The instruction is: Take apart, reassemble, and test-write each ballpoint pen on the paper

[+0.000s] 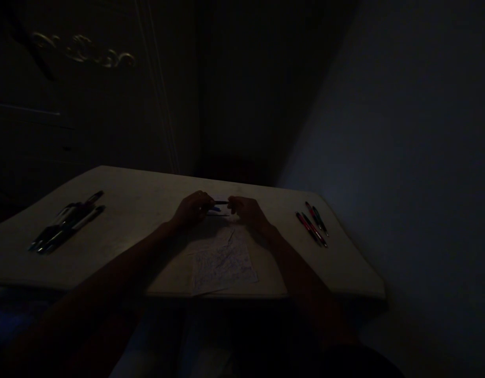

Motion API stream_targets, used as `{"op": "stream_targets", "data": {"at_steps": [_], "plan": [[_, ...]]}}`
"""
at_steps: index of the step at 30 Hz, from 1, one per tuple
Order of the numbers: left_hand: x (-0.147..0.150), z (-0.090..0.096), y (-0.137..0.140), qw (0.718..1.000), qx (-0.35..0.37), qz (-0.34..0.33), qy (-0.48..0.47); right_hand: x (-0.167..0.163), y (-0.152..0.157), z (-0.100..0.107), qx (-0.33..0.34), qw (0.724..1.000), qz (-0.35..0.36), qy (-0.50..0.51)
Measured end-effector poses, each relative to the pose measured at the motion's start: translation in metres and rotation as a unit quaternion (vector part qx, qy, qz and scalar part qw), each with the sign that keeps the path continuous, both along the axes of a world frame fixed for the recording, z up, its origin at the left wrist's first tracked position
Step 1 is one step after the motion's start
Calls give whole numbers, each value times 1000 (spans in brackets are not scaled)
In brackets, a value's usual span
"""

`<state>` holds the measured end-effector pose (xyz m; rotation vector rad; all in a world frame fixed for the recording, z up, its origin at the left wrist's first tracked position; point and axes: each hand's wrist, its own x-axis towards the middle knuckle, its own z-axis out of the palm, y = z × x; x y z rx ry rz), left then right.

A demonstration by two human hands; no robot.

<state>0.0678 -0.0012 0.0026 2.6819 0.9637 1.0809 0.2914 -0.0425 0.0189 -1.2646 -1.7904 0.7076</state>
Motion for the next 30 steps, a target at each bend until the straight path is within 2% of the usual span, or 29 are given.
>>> {"op": "stream_targets", "data": {"at_steps": [2,7,11,18,24,30], "plan": [[1,-2,2,1000,6,-4,-4,-2,0,-2,-9,1000,1,-3],[0,-5,3,1000,10,-9,-10,-2,0,-2,30,999,2,10],[0,-4,3,1000,9,-5,-11,-1,1,-2,36,999,0,21],[0,-5,4,1000,7,1,5,-2,1,-9,-25,999,-18,14],[0,-4,2,1000,20,7,7,-4,0,-5,21,999,-9,24],[0,-5,4,1000,8,5,2,-2,1,-2,34,999,-13,37]]}}
